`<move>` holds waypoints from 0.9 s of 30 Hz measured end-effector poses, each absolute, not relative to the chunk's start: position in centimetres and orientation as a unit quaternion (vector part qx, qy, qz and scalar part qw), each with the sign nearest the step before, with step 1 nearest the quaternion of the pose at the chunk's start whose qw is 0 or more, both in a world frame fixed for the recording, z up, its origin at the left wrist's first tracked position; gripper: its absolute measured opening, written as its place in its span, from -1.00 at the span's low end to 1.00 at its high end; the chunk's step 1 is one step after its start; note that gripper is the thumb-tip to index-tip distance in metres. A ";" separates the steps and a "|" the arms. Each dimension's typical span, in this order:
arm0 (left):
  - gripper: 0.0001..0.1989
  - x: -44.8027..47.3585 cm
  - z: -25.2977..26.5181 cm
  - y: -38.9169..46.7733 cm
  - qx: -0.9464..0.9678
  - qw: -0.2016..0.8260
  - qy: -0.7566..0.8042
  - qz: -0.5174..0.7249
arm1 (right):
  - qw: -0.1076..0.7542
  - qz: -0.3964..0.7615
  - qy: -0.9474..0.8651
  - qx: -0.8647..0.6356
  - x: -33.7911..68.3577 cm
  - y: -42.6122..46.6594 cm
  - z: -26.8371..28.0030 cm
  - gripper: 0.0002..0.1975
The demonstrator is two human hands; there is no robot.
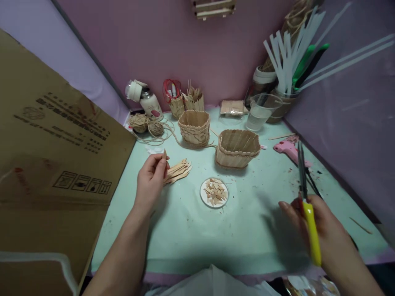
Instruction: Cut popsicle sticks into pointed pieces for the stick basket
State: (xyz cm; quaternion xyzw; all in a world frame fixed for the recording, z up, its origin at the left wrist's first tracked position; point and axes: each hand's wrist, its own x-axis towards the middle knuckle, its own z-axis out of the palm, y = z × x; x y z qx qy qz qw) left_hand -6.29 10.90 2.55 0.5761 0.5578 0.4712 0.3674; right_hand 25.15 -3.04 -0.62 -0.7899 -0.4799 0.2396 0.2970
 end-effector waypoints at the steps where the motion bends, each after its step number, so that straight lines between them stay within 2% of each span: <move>1: -0.85 -6.9 2.4 11.3 0.609 0.306 0.577 0.451 | 0.273 0.229 -0.478 -0.803 25.2 -3.1 -0.9 -0.63; 4: -0.79 -8.0 1.6 12.3 0.679 0.205 0.603 0.364 | 0.192 0.209 -0.471 -0.835 25.4 -2.9 -1.2 -0.63; 7: -0.72 -8.4 0.9 12.7 0.732 0.170 0.600 0.275 | 0.160 0.209 -0.464 -0.846 25.3 -2.7 -1.2 -0.61; 15: -0.64 -8.2 0.5 12.4 0.787 0.173 0.562 0.185 | 0.119 0.214 -0.459 -0.854 24.9 -2.5 -1.2 -0.61; 19: -0.36 -8.3 0.4 12.0 0.792 0.182 0.565 0.139 | 0.109 0.195 -0.463 -0.858 24.7 -2.3 -1.8 -0.62; 20: -0.34 -8.3 0.4 11.9 0.793 0.180 0.568 0.130 | 0.103 0.190 -0.459 -0.862 24.6 -2.2 -1.9 -0.61; 23: -0.48 -8.1 0.5 11.7 0.797 0.157 0.574 0.105 | 0.099 0.168 -0.461 -0.866 24.3 -2.0 -1.7 -0.59; 27: -0.60 -7.2 0.9 11.5 0.798 0.110 0.593 0.010 | 0.087 0.171 -0.482 -0.855 24.1 -1.6 -0.7 -0.56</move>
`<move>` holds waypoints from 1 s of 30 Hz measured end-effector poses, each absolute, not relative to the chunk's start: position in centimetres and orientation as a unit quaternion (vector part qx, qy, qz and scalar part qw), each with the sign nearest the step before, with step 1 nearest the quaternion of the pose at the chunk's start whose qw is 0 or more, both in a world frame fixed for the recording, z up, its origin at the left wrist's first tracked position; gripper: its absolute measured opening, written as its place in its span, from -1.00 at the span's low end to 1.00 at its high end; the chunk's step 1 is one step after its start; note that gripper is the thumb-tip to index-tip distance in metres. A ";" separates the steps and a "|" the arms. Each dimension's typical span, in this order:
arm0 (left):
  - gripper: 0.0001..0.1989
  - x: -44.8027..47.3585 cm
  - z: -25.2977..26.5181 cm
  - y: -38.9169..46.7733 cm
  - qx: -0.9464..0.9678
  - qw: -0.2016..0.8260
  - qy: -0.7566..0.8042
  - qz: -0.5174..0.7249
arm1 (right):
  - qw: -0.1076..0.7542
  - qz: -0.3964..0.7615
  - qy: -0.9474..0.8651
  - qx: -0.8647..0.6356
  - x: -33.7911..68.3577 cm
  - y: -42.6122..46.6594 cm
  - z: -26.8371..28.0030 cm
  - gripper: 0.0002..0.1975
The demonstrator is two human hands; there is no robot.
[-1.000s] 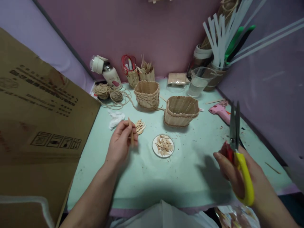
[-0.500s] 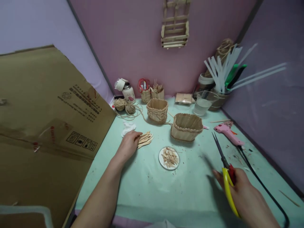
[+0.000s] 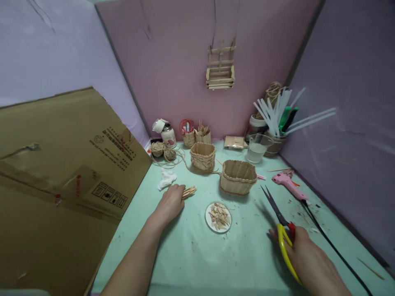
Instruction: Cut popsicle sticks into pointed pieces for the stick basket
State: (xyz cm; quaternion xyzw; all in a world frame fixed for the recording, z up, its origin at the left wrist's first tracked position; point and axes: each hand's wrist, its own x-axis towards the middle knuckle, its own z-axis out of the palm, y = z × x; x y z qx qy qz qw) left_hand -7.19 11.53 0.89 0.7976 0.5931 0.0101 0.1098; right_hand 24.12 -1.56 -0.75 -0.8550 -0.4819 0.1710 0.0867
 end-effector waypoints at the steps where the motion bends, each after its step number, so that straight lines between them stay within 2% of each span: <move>1: -0.62 -6.9 1.0 11.5 0.795 0.103 0.598 -0.008 | 0.074 0.181 -0.483 -0.853 24.2 -1.4 -0.5 -0.53; 5: -0.70 -5.8 1.1 11.7 0.785 0.090 0.611 -0.043 | 0.044 0.197 -0.473 -0.858 24.8 -0.7 -0.5 -0.42; 9: -0.74 -5.2 1.3 12.2 0.777 0.089 0.619 -0.069 | 0.058 0.170 -0.471 -0.864 25.7 0.1 -1.3 -0.46; 16: -0.75 -5.5 0.8 12.5 0.773 0.083 0.628 -0.041 | 0.022 0.129 -0.484 -0.865 26.1 0.8 -1.9 -0.54; 23: -0.80 -6.8 0.6 13.0 0.756 0.137 0.633 0.097 | 0.031 0.103 -0.482 -0.869 26.2 1.2 -2.6 -0.51; 30: -0.81 -7.2 0.9 14.5 0.649 0.311 0.624 0.305 | 0.032 0.026 -0.513 -0.858 24.9 1.5 -2.2 -0.53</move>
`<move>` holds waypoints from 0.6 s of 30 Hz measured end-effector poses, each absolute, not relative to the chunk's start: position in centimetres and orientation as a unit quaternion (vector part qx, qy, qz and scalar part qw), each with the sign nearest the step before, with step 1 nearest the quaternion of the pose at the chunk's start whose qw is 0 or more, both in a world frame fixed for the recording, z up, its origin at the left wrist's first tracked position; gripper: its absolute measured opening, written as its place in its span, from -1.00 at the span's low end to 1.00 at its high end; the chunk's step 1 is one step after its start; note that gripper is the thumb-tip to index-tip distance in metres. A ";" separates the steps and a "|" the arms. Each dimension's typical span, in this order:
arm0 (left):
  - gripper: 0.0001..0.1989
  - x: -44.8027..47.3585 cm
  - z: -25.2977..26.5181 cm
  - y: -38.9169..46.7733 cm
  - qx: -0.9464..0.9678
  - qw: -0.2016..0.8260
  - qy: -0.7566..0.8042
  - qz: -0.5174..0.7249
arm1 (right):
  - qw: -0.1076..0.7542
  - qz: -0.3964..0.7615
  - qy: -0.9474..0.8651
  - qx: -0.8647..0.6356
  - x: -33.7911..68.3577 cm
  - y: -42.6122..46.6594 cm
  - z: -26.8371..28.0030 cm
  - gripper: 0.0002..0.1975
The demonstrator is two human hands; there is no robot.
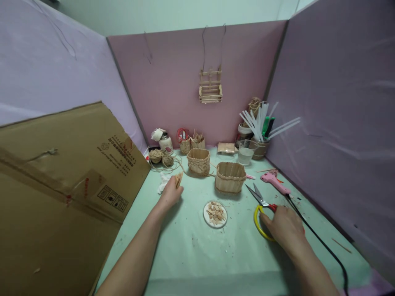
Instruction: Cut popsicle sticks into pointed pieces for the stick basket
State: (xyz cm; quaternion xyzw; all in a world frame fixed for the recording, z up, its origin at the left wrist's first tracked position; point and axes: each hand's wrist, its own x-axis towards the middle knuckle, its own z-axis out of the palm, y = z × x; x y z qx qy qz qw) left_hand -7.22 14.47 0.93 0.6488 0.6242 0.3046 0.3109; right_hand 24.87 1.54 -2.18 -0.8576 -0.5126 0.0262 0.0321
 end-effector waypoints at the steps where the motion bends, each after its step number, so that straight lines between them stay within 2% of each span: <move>1: -0.81 -7.3 1.0 14.7 0.624 0.350 0.617 0.328 | 0.033 0.015 -0.519 -0.854 24.7 1.4 -2.1 -0.53; 4: -0.83 -7.4 1.6 14.9 0.553 0.475 0.570 0.378 | 0.043 -0.012 -0.537 -0.842 24.6 0.9 -1.4 -0.54; 6: -0.80 -7.3 2.3 14.9 0.517 0.546 0.524 0.399 | 0.078 -0.036 -0.548 -0.832 24.6 0.6 -0.6 -0.57; 9: -0.69 -6.7 3.7 14.5 0.485 0.617 0.459 0.416 | 0.202 -0.050 -0.574 -0.792 23.8 0.6 1.6 -0.59; 12: -0.61 -5.4 5.0 13.9 0.473 0.650 0.411 0.430 | 0.321 0.028 -0.659 -0.680 21.6 1.3 4.6 -0.67; 14: -0.61 -4.6 5.6 13.4 0.479 0.630 0.388 0.473 | 0.337 0.103 -0.708 -0.612 19.8 2.0 6.4 -0.73; 18: -0.72 -3.9 4.2 12.6 0.572 0.448 0.403 0.557 | 0.304 0.224 -0.750 -0.543 17.4 3.6 8.1 -0.82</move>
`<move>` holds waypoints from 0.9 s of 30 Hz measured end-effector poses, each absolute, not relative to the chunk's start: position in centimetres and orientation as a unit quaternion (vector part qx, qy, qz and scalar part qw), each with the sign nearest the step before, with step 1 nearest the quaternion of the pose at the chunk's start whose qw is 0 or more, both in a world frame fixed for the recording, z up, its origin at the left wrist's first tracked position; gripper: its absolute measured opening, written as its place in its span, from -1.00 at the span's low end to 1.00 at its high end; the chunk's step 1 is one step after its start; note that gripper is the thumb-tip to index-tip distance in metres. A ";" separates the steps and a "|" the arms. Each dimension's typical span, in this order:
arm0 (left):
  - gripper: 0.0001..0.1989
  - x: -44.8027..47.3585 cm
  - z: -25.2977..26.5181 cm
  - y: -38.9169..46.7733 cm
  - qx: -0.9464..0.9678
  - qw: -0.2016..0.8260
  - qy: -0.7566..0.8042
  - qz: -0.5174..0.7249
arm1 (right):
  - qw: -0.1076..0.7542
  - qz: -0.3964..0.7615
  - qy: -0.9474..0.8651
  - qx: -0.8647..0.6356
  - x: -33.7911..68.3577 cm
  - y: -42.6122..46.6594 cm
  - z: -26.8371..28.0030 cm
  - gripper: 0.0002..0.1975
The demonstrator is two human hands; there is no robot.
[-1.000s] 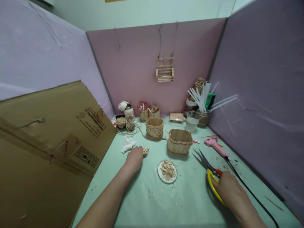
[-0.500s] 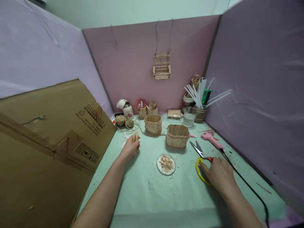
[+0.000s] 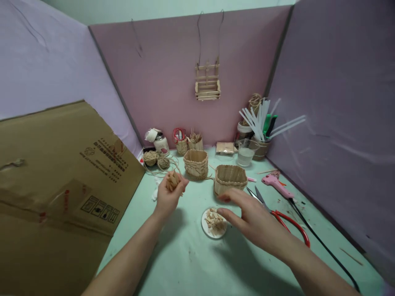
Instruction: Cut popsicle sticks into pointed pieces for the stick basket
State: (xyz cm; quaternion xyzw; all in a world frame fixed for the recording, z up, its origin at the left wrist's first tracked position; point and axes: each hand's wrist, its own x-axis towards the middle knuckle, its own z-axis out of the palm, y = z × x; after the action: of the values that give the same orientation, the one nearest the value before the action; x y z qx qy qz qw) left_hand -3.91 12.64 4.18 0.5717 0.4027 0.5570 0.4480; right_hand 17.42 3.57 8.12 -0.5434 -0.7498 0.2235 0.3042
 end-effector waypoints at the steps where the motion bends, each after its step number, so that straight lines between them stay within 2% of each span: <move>1: -0.74 -3.9 3.2 12.5 0.590 0.420 0.416 0.550 | 0.294 0.245 -0.751 -0.538 17.2 4.0 8.3 -0.83; 7: -0.76 -3.6 -2.0 12.6 0.613 0.436 0.504 0.424 | 0.233 0.327 -0.774 -0.489 16.9 6.2 10.0 -0.86; 11: -0.75 -2.9 -1.0 12.3 0.614 0.442 0.492 0.431 | 0.187 0.326 -0.774 -0.510 16.1 8.3 11.5 -0.82; 14: -0.74 -1.9 0.5 12.0 0.647 0.520 0.411 0.378 | 0.162 0.344 -0.779 -0.499 15.4 9.9 11.8 -0.61; 17: -0.74 -1.0 0.9 12.4 0.653 0.576 0.361 0.333 | 0.136 0.368 -0.813 -0.431 15.2 11.1 12.0 -0.60; 20: -0.79 -1.0 0.2 13.5 0.679 0.531 0.371 0.345 | 0.091 0.373 -0.826 -0.412 16.0 12.3 12.9 -0.52; 23: -0.75 -1.7 -1.2 14.5 0.684 0.432 0.435 0.396 | 0.115 0.337 -0.837 -0.416 17.6 13.7 14.0 -0.41; 27: -0.72 -2.3 -3.0 14.9 0.691 0.402 0.453 0.395 | 0.119 0.275 -0.859 -0.415 19.0 15.9 14.0 -0.52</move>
State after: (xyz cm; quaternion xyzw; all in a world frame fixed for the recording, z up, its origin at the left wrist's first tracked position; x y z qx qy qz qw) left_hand -2.30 14.87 -3.01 0.6909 0.4527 0.3951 0.4021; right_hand 19.02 15.87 13.98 -0.4153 -0.8590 0.2750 0.1187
